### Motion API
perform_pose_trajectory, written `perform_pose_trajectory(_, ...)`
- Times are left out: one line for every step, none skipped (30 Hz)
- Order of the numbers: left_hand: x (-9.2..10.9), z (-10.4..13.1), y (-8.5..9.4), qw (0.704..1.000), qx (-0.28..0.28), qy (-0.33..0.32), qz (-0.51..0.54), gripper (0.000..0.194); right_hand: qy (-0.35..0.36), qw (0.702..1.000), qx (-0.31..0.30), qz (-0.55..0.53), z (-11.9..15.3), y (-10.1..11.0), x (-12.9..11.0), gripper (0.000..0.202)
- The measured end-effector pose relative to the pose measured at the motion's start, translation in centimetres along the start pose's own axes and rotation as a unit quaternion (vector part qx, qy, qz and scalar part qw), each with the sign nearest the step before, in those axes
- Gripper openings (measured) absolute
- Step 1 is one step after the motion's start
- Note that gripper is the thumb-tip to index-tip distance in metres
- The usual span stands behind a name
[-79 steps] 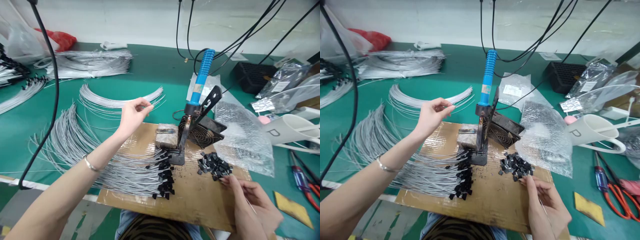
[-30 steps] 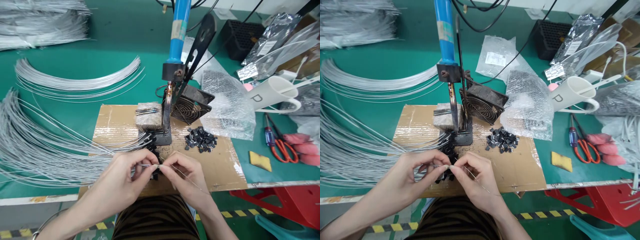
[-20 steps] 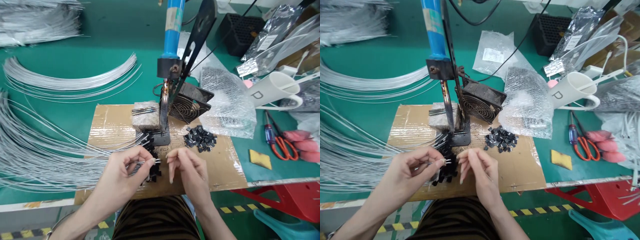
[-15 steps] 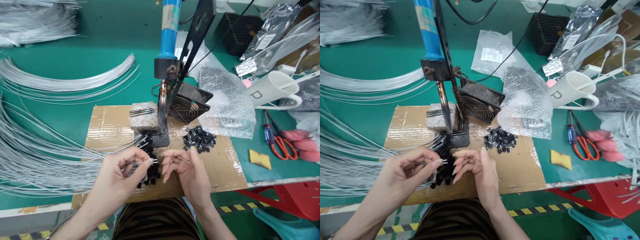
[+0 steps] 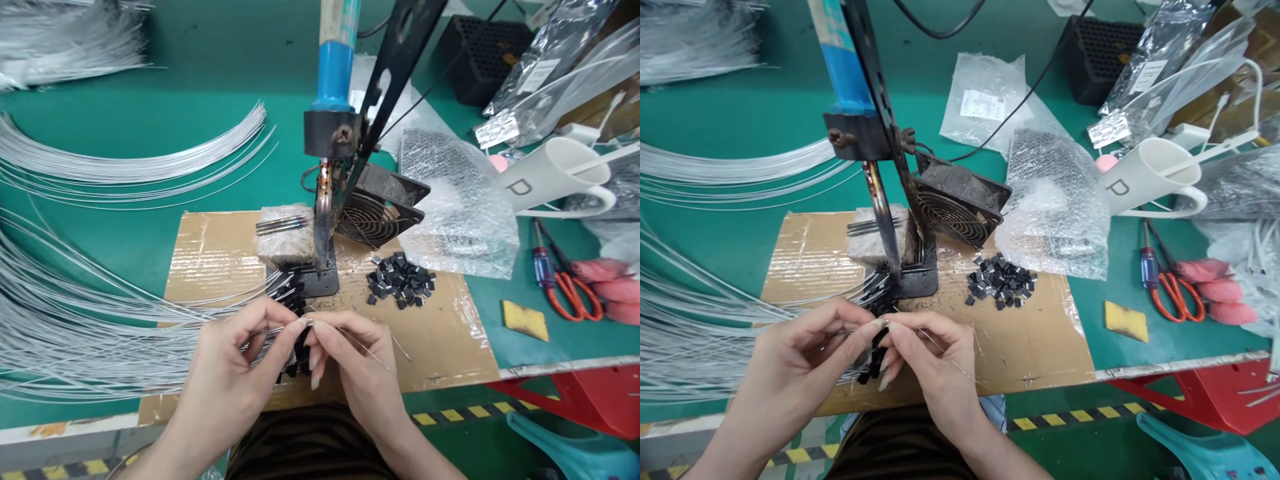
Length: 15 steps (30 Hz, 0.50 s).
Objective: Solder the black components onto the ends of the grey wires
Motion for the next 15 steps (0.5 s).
perform_pose_trajectory(-0.1,0.1,0.0,1.0,0.003,-0.001,-0.004,0.023,-0.005,1.0,0.0,-0.006,0.0,0.0,0.0,0.013)
perform_pose_trajectory(-0.2,0.2,-0.1,1.0,0.004,-0.003,-0.006,0.023,-0.01,1.0,0.0,-0.012,0.0,-0.1,0.0,0.013)
perform_pose_trajectory(-0.2,0.2,-0.1,1.0,0.004,-0.004,-0.008,0.023,-0.013,1.0,0.0,-0.017,-0.1,-0.1,-0.1,0.012)
perform_pose_trajectory(-0.2,0.2,-0.1,1.0,0.003,-0.006,-0.011,0.023,-0.015,1.0,0.001,-0.021,-0.1,-0.1,-0.1,0.012)
perform_pose_trajectory(-0.2,0.2,-0.1,1.0,0.002,-0.009,-0.015,0.023,-0.015,1.0,0.001,-0.023,-0.1,-0.2,-0.1,0.012)
perform_pose_trajectory(0.0,0.2,-0.1,1.0,0.001,-0.012,-0.018,0.023,-0.016,1.0,0.0,-0.026,-0.1,-0.2,-0.2,0.012)
perform_pose_trajectory(0.1,0.2,-0.1,1.0,0.001,-0.012,-0.02,0.023,-0.017,0.999,-0.002,-0.029,-0.1,-0.1,-0.2,0.012)
perform_pose_trajectory(0.3,0.2,-0.1,1.0,0.004,-0.009,-0.02,0.024,-0.019,0.999,-0.005,-0.034,-0.1,-0.1,-0.1,0.011)
perform_pose_trajectory(0.6,0.3,-0.1,1.0,0.007,-0.004,-0.018,0.024,-0.022,0.999,-0.008,-0.039,-0.1,0.0,-0.1,0.011)
perform_pose_trajectory(0.8,0.3,-0.1,1.0,0.011,0.002,-0.016,0.024,-0.025,0.999,-0.012,-0.045,-0.1,0.1,-0.1,0.01)
perform_pose_trajectory(1.1,0.3,-0.1,1.0,0.016,0.008,-0.013,0.024,-0.028,0.998,-0.015,-0.049,-0.1,0.1,-0.1,0.009)
perform_pose_trajectory(1.3,0.4,-0.1,1.0,0.019,0.012,-0.01,0.024,-0.032,0.998,-0.017,-0.052,-0.1,0.2,-0.1,0.009)
perform_pose_trajectory(1.5,0.4,-0.1,1.0,0.02,0.013,-0.007,0.024,-0.037,0.998,-0.017,-0.055,-0.1,0.3,-0.2,0.009)
perform_pose_trajectory(1.6,0.5,-0.1,1.0,0.02,0.012,-0.004,0.024,-0.044,0.997,-0.018,-0.058,-0.1,0.3,-0.3,0.009)
perform_pose_trajectory(1.6,0.5,-0.1,1.0,0.019,0.012,-0.002,0.024,-0.053,0.997,-0.019,-0.061,-0.1,0.3,-0.4,0.01)
Point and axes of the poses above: each hand's wrist, its own z-axis away from the middle knuckle, its own y-axis out of the back of the hand, x = y × z, the point moved 2 cm from there along -z, towards the middle knuckle, and after that the axes turned 8 degrees about -z, right-handed, at the moved point
